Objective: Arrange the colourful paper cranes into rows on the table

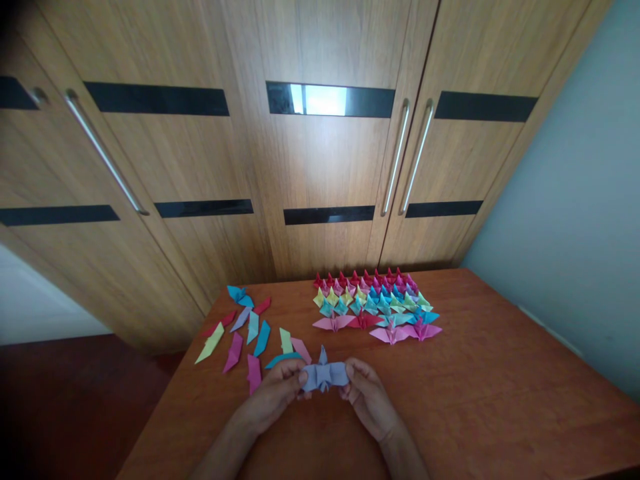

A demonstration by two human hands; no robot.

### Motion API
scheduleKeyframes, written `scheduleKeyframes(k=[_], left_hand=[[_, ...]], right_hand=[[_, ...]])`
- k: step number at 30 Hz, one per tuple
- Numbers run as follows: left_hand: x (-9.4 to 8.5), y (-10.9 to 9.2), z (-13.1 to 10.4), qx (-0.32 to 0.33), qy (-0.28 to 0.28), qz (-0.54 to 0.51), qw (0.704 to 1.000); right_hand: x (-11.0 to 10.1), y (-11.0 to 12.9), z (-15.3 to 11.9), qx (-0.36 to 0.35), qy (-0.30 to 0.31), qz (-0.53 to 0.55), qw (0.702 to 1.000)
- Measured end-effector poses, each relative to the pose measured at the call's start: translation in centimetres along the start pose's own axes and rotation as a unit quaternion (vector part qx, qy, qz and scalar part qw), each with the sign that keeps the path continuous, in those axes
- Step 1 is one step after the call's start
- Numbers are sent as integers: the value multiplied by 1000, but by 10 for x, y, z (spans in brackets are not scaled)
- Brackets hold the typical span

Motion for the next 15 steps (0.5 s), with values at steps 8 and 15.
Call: scheduleKeyframes(k=[8, 15], left_hand=[[-6, -2, 0, -1, -27, -5, 1000], [-16, -12, 3, 22, -67, 36, 997]], right_hand=[[-3, 3, 2, -17, -5, 109, 994], [-14, 13, 6, -56, -62, 82, 993]])
Point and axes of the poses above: each hand's wrist, its own z-axis towards the middle knuckle, its own x-axis out of the palm, y = z × x, the point moved 7 cm from there along z, towards the middle knuckle, and after that the axes turned 9 degrees about z, right-handed, at the moved point
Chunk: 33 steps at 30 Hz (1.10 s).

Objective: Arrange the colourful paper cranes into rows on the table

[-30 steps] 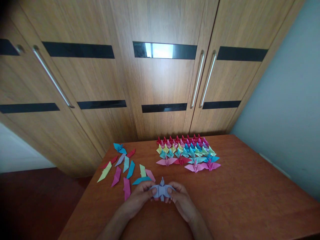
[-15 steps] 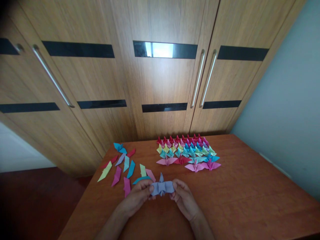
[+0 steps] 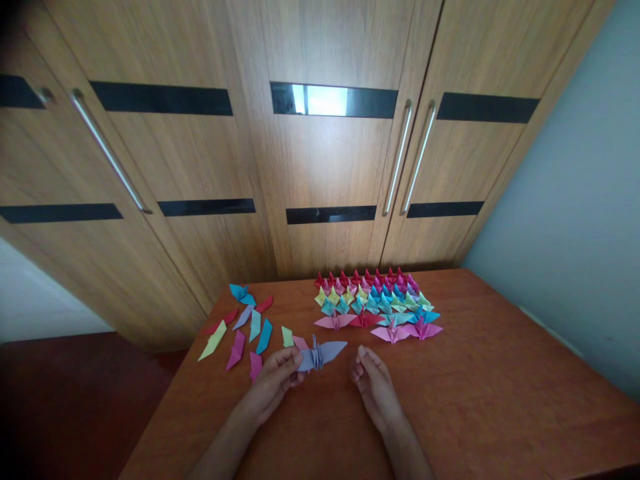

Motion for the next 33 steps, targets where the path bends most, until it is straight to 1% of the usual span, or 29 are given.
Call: scheduleKeyframes(k=[3, 6, 8, 12, 15, 19, 23, 27, 30, 33], left_hand=[[-6, -6, 2, 27, -32, 52, 998], [-10, -10, 3, 45, -72, 111, 990], [-10, -12, 4, 59, -84, 146, 984], [-6, -5, 8, 82, -69, 194, 975], [-2, 4, 10, 89, -50, 232, 967], [6, 7, 9, 100, -19, 259, 960], [9, 4, 7, 104, -11, 265, 959], [8, 2, 6, 111, -16, 291, 950], [5, 1, 6, 108, -30, 307, 945], [3, 0, 5, 107, -43, 318, 941]], right_hand=[[-4, 8, 2, -38, -15, -39, 998], [-2, 12, 0, -93, -26, -158, 983], [6, 10, -4, -124, -13, -263, 957], [30, 1, -16, -164, 32, -430, 887], [42, -2, -22, -197, 37, -504, 840], [49, 1, -27, -242, 48, -558, 792], [46, 7, -30, -269, 35, -581, 767], [36, 14, -27, -292, 14, -610, 737], [24, 21, -22, -301, -11, -645, 702], [11, 28, -13, -289, -41, -696, 656]])
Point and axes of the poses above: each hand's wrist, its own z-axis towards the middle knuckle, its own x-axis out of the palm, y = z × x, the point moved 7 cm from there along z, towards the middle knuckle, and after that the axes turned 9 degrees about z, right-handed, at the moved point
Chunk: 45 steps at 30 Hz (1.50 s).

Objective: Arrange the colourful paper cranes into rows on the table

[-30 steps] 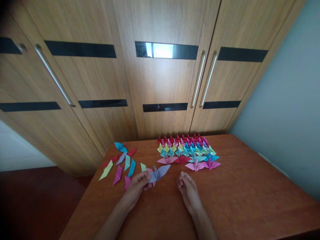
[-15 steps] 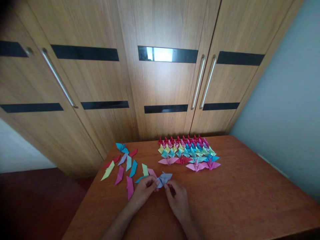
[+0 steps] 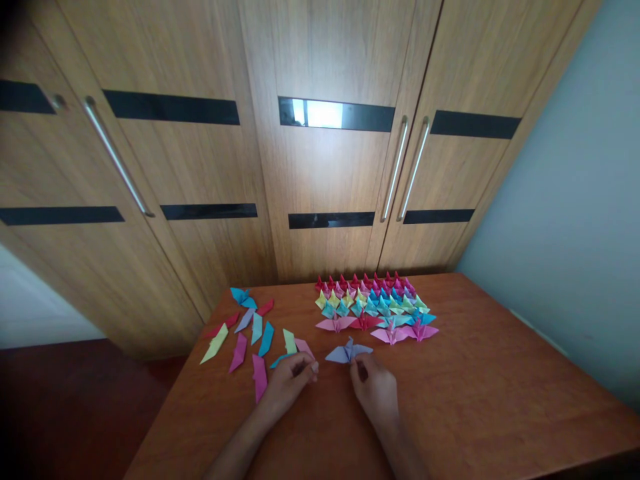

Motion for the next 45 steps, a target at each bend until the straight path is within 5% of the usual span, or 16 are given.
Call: scheduleKeyframes(k=[8, 45], left_hand=[[-3, -6, -2, 11, -6, 12, 1000], [-7, -8, -3, 10, -11, 10, 1000]], right_hand=[[5, -26, 14, 69, 46, -132, 988], [-6, -36, 27, 142, 11, -174, 974]])
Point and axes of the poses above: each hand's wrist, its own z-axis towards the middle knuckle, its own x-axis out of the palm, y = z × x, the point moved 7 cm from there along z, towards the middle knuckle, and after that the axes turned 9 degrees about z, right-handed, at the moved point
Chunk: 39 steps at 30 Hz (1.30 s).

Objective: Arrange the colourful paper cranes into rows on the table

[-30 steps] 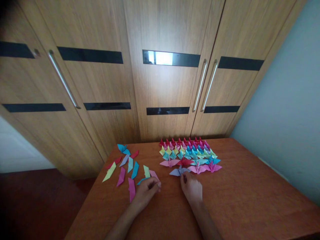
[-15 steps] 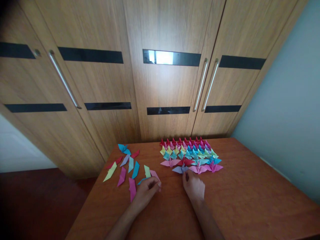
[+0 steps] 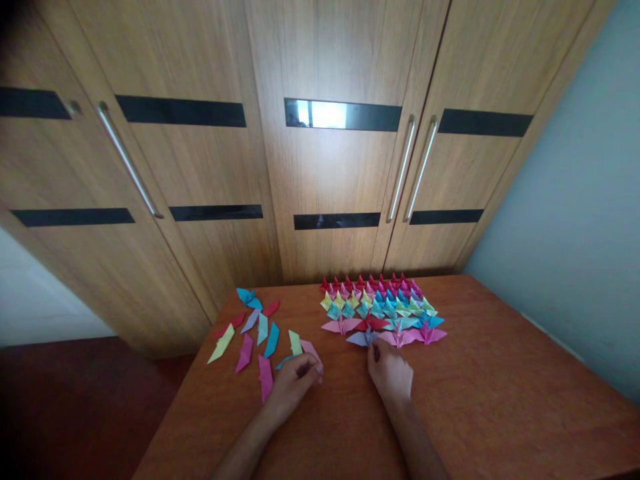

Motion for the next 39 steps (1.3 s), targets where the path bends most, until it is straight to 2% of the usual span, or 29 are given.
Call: scheduleKeyframes(k=[7, 11, 14, 17, 19, 20, 22, 24, 27, 32, 35, 39], left_hand=[[-6, 3, 3, -12, -10, -33, 999], [-29, 10, 9, -21, -52, -53, 997], [-66, 21, 16, -26, -114, 8, 993], [-117, 31, 26, -34, -177, 139, 974], [-150, 38, 35, -74, -199, 292, 933], [-165, 42, 40, -105, -198, 379, 898], [-190, 47, 49, -135, -201, 430, 870], [-204, 52, 59, -152, -195, 462, 852], [-210, 59, 72, -168, -173, 505, 829], [-205, 64, 84, -170, -141, 548, 807], [-204, 57, 82, -165, -148, 556, 801], [-196, 36, 74, -133, -171, 550, 807]], right_hand=[[-3, 1, -7, -5, -13, 10, 1000], [5, 16, -18, -45, 11, 59, 997], [13, 28, -26, -73, 41, 85, 993], [16, 33, -29, -81, 59, 93, 991], [16, 33, -28, -79, 64, 104, 989], [16, 32, -27, -77, 66, 110, 989], [16, 29, -25, -69, 69, 122, 988], [16, 26, -24, -60, 68, 138, 986], [15, 23, -23, -54, 56, 165, 983], [14, 23, -23, -50, 47, 188, 980], [14, 23, -24, -45, 48, 197, 978], [15, 23, -23, -47, 53, 208, 976]])
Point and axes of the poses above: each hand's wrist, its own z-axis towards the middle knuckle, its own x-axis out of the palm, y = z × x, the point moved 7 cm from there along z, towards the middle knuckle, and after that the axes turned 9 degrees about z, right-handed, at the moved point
